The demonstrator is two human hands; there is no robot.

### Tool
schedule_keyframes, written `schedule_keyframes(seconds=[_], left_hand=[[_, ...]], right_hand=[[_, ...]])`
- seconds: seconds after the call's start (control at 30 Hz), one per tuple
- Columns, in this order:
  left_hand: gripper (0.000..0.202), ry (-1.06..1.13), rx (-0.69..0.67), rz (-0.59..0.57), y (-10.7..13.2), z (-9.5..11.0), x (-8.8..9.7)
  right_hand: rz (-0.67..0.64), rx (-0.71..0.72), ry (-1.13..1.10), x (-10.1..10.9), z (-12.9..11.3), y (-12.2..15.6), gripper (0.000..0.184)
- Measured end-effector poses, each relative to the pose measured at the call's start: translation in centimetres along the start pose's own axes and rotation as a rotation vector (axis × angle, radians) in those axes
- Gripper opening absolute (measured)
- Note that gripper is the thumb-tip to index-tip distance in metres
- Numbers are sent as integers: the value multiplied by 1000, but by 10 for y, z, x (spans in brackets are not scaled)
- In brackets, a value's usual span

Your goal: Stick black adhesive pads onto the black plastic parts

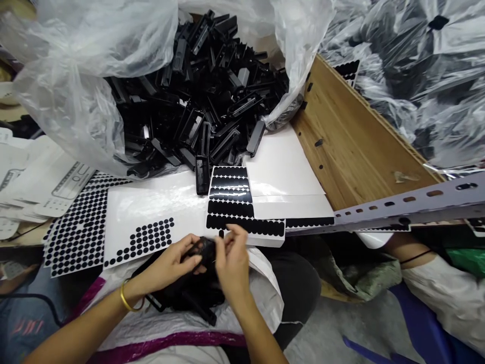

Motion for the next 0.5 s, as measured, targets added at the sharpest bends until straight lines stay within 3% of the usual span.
schedule_keyframes(seconds=[0.07, 0.1, 0.13, 0.17, 0.23, 0.3, 0.4, 0.5], left_hand=[[21, -126, 3, -157, 1, 9, -1], [21, -186, -18, -182, -3, 17, 2], [22, -219, -58, -136, -11, 27, 11], [24, -236, -123, -12, -22, 40, 24], [25, -269, -279, 310, -46, 67, 53], [28, -370, -369, 503, -72, 86, 68], [28, -628, -245, 621, -109, 92, 80], [18, -695, -203, 639, -114, 94, 90]], right_hand=[[109, -21, -11, 19, 8, -3, 20], [114, -18, -5, 23, 10, -4, 14], [83, -4, 6, 23, 9, -5, 9], [22, 22, 22, 17, 6, -3, 6], [-147, 107, 55, -6, -8, 4, 9], [-298, 223, 92, -36, -27, 17, 12], [-388, 368, 155, -77, -51, 32, 13], [-334, 460, 307, -103, -60, 34, 13]])
Point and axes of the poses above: each hand's wrist, its own y-axis away from the middle knuckle, its own x-axis out of the back of the hand, z = x × y, the point moved 8 cm from there along -y, towards the middle knuckle, and after that the axes turned 11 degrees about y, right-handed, at the moved point
